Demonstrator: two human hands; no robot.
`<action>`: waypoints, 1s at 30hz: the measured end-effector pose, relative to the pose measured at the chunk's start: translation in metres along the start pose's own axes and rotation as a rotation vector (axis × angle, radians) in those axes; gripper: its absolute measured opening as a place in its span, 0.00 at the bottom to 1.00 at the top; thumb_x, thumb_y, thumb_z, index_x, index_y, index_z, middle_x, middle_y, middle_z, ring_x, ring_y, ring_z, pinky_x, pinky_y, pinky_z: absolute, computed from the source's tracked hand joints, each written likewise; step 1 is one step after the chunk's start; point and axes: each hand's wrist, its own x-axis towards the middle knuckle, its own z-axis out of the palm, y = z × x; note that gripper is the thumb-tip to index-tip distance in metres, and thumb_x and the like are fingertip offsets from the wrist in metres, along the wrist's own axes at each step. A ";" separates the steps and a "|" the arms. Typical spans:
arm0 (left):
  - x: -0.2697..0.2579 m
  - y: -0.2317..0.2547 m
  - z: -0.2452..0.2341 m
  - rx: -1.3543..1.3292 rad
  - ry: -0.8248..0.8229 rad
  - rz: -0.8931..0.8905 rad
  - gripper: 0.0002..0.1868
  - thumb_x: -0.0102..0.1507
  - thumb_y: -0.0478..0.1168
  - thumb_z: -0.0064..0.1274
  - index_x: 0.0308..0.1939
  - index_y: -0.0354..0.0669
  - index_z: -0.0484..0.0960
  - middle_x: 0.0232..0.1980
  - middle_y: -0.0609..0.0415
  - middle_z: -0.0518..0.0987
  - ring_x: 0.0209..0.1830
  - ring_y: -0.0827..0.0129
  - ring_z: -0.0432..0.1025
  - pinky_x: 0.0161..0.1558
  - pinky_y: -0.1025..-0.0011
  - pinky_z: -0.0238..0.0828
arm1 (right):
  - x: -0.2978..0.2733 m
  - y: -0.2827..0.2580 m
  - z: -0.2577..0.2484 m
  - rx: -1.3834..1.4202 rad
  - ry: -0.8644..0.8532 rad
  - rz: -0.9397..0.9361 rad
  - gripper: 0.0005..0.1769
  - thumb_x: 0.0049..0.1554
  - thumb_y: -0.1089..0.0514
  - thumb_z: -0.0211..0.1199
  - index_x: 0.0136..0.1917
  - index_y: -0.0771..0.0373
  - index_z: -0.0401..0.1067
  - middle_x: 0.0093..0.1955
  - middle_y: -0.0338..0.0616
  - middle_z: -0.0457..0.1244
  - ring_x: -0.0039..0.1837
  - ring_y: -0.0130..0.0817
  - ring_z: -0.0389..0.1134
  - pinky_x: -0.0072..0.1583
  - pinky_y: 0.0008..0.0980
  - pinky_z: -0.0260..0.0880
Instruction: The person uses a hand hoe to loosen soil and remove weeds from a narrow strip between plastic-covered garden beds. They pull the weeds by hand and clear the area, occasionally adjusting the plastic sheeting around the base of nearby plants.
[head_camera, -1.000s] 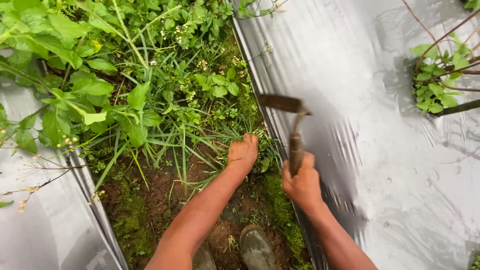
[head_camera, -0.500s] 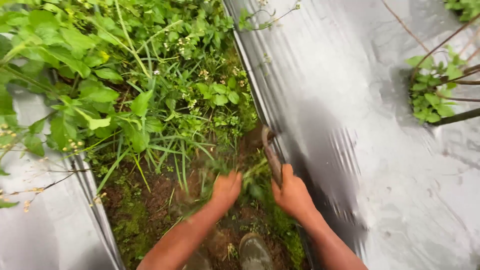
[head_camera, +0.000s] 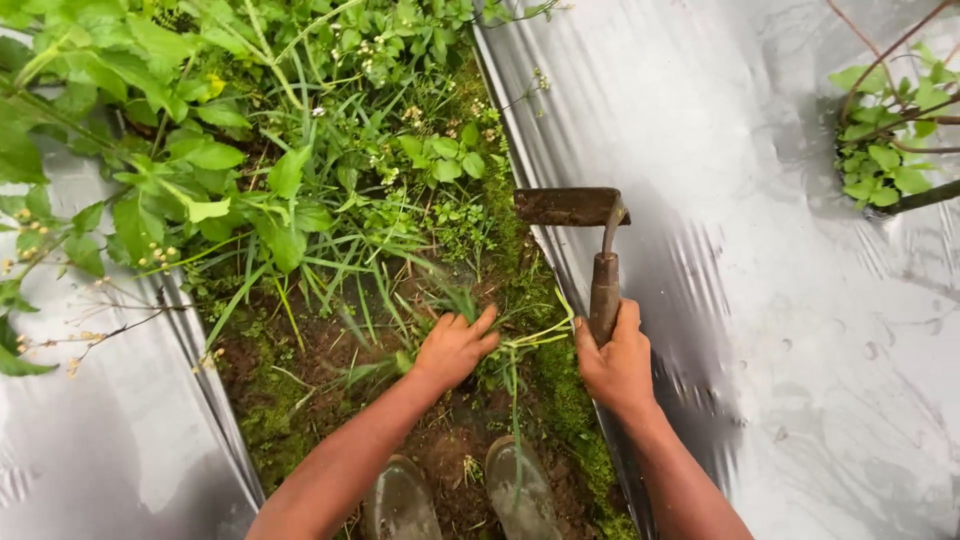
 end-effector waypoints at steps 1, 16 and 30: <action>0.018 -0.003 -0.010 -0.009 0.122 0.012 0.07 0.63 0.41 0.57 0.43 0.52 0.76 0.69 0.45 0.70 0.26 0.56 0.72 0.36 0.56 0.67 | 0.001 0.005 -0.001 0.006 0.006 0.027 0.21 0.57 0.49 0.68 0.55 0.58 0.63 0.31 0.61 0.65 0.36 0.65 0.71 0.36 0.54 0.67; 0.116 -0.022 0.038 -0.167 0.217 0.140 0.04 0.69 0.44 0.47 0.45 0.56 0.76 0.44 0.59 0.75 0.31 0.60 0.75 0.41 0.62 0.74 | 0.013 0.026 -0.003 -0.031 -0.140 0.050 0.21 0.57 0.49 0.67 0.59 0.55 0.63 0.35 0.64 0.68 0.40 0.69 0.72 0.38 0.59 0.63; 0.056 -0.022 0.049 -0.161 -0.074 0.151 0.08 0.68 0.36 0.43 0.44 0.55 0.78 0.43 0.58 0.76 0.30 0.64 0.75 0.39 0.66 0.75 | 0.006 0.047 0.014 -0.173 -0.369 -0.206 0.20 0.64 0.56 0.58 0.63 0.68 0.57 0.32 0.60 0.66 0.32 0.58 0.71 0.30 0.51 0.62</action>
